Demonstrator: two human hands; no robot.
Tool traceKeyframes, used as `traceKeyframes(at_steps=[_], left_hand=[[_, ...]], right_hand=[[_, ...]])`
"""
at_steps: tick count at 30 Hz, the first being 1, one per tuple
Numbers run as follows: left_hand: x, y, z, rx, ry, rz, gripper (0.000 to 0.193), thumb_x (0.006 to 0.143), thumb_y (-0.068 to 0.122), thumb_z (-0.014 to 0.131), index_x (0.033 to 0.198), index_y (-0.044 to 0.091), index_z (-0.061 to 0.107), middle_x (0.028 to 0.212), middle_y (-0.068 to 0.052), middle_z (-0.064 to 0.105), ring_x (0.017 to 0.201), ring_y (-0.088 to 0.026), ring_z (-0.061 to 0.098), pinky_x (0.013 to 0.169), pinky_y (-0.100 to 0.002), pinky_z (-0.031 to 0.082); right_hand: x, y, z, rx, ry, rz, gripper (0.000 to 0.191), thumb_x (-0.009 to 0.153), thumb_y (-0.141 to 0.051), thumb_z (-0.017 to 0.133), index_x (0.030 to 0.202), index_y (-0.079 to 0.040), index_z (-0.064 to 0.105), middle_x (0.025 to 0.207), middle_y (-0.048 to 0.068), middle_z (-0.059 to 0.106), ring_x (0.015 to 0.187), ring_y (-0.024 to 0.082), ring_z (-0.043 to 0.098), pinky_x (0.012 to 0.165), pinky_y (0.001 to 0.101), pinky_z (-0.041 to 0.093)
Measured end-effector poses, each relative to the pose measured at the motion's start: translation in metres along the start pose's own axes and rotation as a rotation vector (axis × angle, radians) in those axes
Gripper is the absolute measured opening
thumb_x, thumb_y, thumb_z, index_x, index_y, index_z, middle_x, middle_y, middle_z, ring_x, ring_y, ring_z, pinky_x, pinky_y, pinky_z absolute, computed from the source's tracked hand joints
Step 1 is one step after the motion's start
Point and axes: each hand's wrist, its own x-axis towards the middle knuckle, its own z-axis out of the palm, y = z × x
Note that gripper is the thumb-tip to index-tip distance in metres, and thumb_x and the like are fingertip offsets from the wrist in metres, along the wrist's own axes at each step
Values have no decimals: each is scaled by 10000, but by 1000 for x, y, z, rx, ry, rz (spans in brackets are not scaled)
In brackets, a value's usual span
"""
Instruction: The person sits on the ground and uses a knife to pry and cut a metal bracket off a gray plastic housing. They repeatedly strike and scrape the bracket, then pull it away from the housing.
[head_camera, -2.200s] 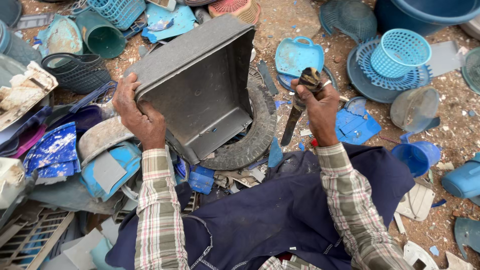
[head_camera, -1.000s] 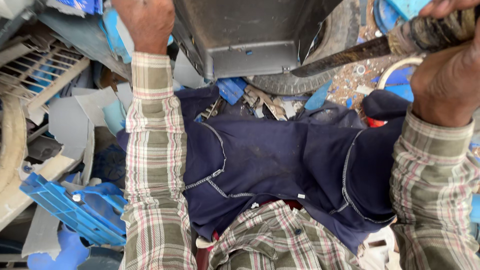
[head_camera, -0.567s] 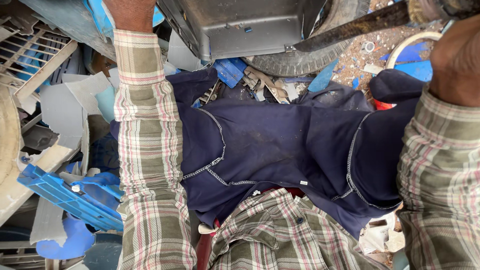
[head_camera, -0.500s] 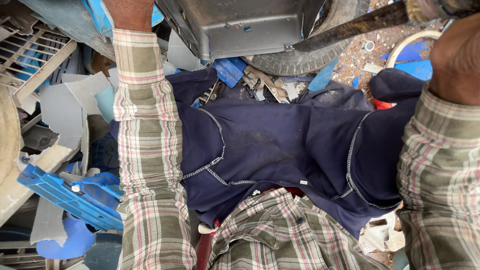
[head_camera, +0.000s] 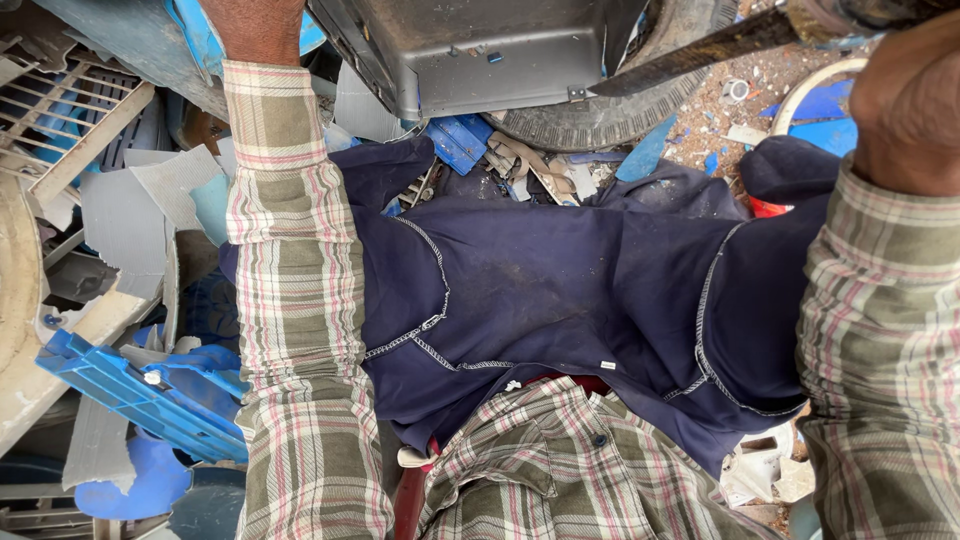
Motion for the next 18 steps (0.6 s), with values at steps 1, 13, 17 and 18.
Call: traceKeyframes(at_steps=[1, 13, 17, 18], left_hand=[[-1, 1, -1, 0, 1, 0, 116, 1044, 43, 690, 1115, 52, 599, 1065, -102, 539, 1009, -242, 464, 922, -361, 392], [-10, 5, -9, 12, 9, 1, 136, 1036, 62, 687, 1155, 72, 621, 1130, -117, 557, 1076, -265, 476, 975, -387, 385], [-8, 7, -9, 14, 6, 3, 146, 1034, 68, 686, 1168, 79, 629, 1151, -121, 563, 1099, -272, 480, 993, -396, 383], [-7, 7, -9, 14, 6, 2, 149, 1033, 70, 686, 1172, 81, 631, 1156, -123, 564, 1105, -274, 481, 997, -398, 383]], right_hand=[[0, 1, -1, 2, -2, 1, 454, 1095, -509, 525, 1100, -55, 524, 979, 119, 578, 913, 232, 598, 870, 364, 528], [-2, 21, -7, 34, -59, -30, 513, 1085, -574, 487, 1074, -61, 505, 945, 125, 549, 896, 247, 577, 858, 374, 514], [0, 18, -4, 45, -79, -45, 543, 1081, -611, 483, 1070, -68, 508, 945, 125, 548, 905, 246, 582, 863, 370, 518], [1, 16, -2, 44, -83, -46, 558, 1079, -631, 488, 1072, -73, 516, 953, 123, 554, 918, 242, 593, 872, 364, 526]])
